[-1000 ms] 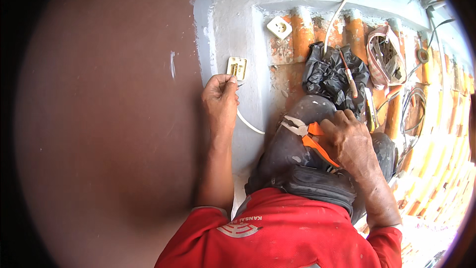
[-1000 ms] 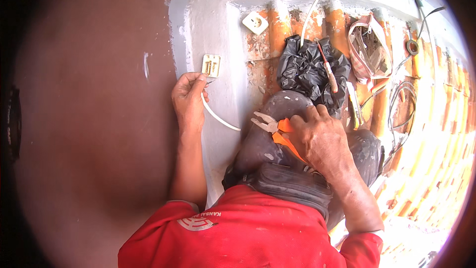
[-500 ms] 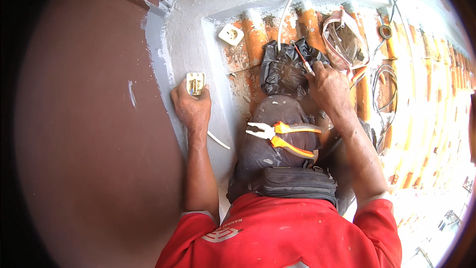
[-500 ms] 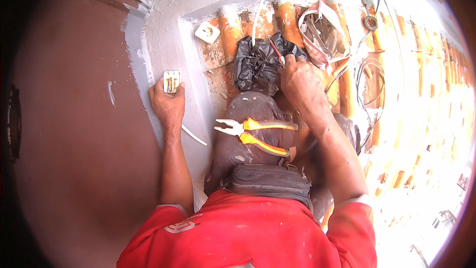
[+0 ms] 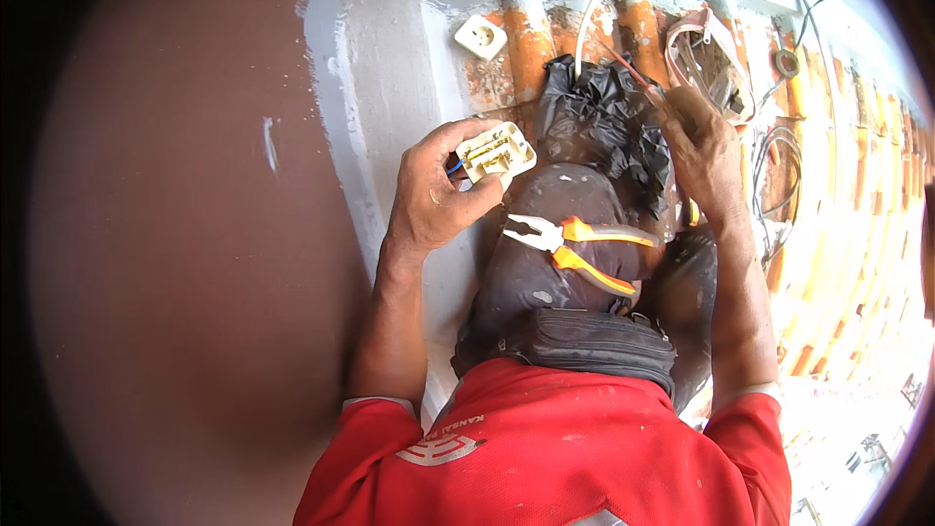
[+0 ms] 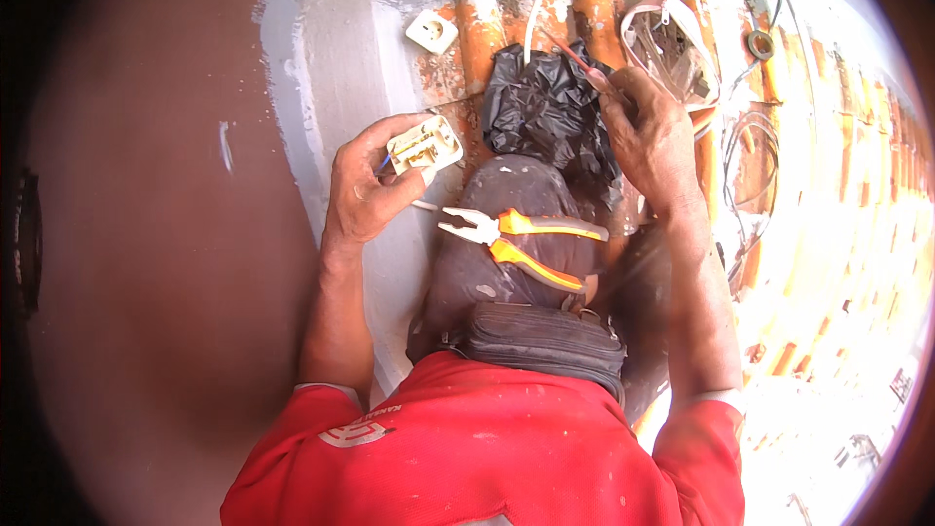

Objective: The person strips the insulation from electrical wires using pliers, then connects the wires to a wall socket using a screwdriver. They tighten the terminal screws to secure the connections and prepare the outlet for mounting.

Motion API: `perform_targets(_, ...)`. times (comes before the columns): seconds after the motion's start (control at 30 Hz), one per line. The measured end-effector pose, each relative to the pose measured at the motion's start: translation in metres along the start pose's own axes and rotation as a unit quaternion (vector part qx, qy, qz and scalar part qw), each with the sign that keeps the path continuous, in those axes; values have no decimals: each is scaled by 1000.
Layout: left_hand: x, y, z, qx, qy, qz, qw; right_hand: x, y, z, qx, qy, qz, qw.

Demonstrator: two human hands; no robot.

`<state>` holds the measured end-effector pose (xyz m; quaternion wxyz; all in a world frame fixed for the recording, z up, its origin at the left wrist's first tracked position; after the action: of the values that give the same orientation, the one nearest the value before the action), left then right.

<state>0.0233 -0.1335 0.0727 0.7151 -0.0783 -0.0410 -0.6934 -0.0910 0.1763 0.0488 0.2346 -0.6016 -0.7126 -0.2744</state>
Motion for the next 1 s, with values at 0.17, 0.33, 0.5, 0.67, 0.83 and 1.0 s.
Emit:
perform_targets(0.17, -45, -14, -15, -141, -145, -144, 969, 58, 44, -62, 156, -15, -105, 982)
perform_targets(0.33, -64, -19, -17, -69, -77, -212, 972, 59, 66, -76, 203, 27, -102, 974)
perform_targets(0.5, -61, -23, -21, -33, -68, -241, 968, 50, 67, -77, 194, 11, -110, 975)
perform_targets(0.67, -62, -25, -19, -31, -78, -240, 967, 47, 65, -75, 177, -1, -119, 977)
perform_targets(0.83, -63, -25, -18, -45, -89, -239, 966, 48, 65, -75, 179, 2, -121, 976)
perform_targets(1.0, -63, -25, -17, -44, -100, -242, 964, 46, 66, -74, 176, -2, -120, 977)
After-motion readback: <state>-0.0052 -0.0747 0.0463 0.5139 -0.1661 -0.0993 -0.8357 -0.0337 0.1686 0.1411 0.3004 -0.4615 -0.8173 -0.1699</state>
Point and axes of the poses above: each hand's wrist, its own y-axis away from the middle knuckle, its own x-axis out of the back of the hand, z = x × y, the point moved 5 cm from there along -y, towards the middle knuckle, and after that the axes turned 11 degrees about -x, right-handed, at the moved point
